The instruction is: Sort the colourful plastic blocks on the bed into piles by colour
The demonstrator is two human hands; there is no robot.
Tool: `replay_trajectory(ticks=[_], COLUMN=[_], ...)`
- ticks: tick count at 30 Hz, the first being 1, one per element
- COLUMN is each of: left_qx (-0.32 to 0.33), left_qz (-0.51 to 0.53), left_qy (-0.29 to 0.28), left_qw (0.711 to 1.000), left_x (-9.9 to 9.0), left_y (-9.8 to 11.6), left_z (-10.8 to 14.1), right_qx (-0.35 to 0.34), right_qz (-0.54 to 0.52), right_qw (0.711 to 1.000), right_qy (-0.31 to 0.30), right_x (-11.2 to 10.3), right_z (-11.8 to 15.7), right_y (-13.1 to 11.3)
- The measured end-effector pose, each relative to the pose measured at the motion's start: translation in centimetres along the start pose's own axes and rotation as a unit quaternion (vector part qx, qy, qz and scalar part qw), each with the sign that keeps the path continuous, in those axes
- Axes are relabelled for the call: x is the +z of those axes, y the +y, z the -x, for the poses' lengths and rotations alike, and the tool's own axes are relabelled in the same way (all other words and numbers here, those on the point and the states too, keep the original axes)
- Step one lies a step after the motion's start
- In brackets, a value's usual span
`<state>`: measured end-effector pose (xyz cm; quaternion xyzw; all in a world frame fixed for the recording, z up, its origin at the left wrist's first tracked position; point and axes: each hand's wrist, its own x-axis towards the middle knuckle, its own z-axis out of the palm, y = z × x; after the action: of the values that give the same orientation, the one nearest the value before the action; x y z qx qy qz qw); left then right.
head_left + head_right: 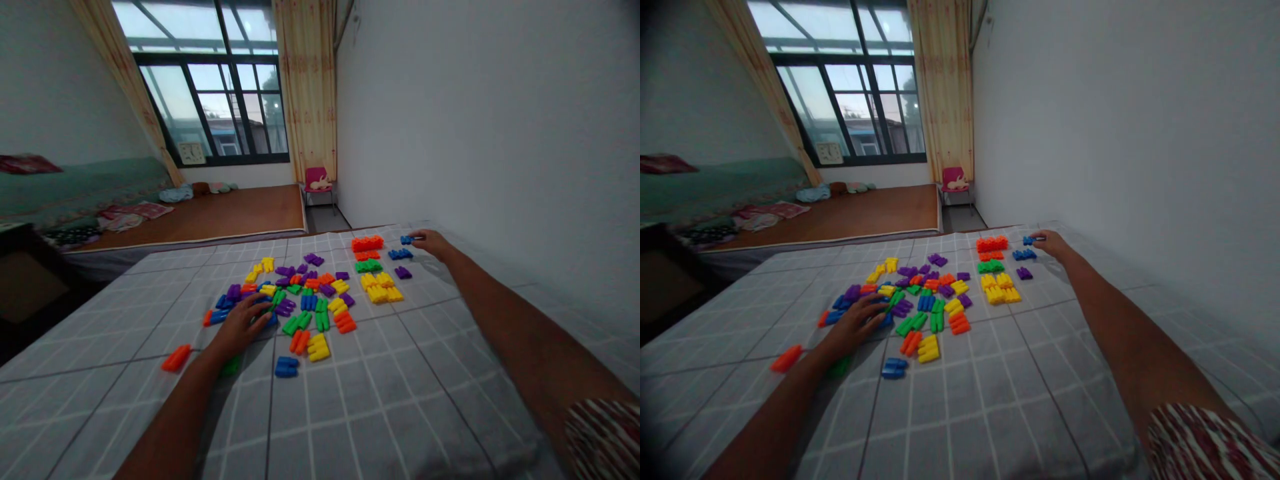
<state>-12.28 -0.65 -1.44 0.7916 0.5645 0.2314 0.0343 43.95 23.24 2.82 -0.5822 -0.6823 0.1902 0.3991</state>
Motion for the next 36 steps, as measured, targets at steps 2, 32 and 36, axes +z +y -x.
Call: replay_trajectory(ticks=[2,32,36], left_qx=[-0.003,-0.009,-0.007], left_qz=[0.002,0.011,0.016], left_qy=[-0.003,-0.011,-0.018], left_qw=[1.0,1.0,1.0], left_x=[0.0,-0.4,-0.3], left_y=[0.0,0.4,0.2], left_z=[0.0,0.2,0.3], right_qx=[-0.009,0.0,-0.012], right_qz=[-0.018,0.005,0.021], right_qw=[0.999,0.995,0.996], right_qy=[-0.034,-0.096,-0.091], right_x=[-0.6,2.4,2.9], right_z=[0.8,4.4,4.2], right_y=[2.6,3.8,4.0])
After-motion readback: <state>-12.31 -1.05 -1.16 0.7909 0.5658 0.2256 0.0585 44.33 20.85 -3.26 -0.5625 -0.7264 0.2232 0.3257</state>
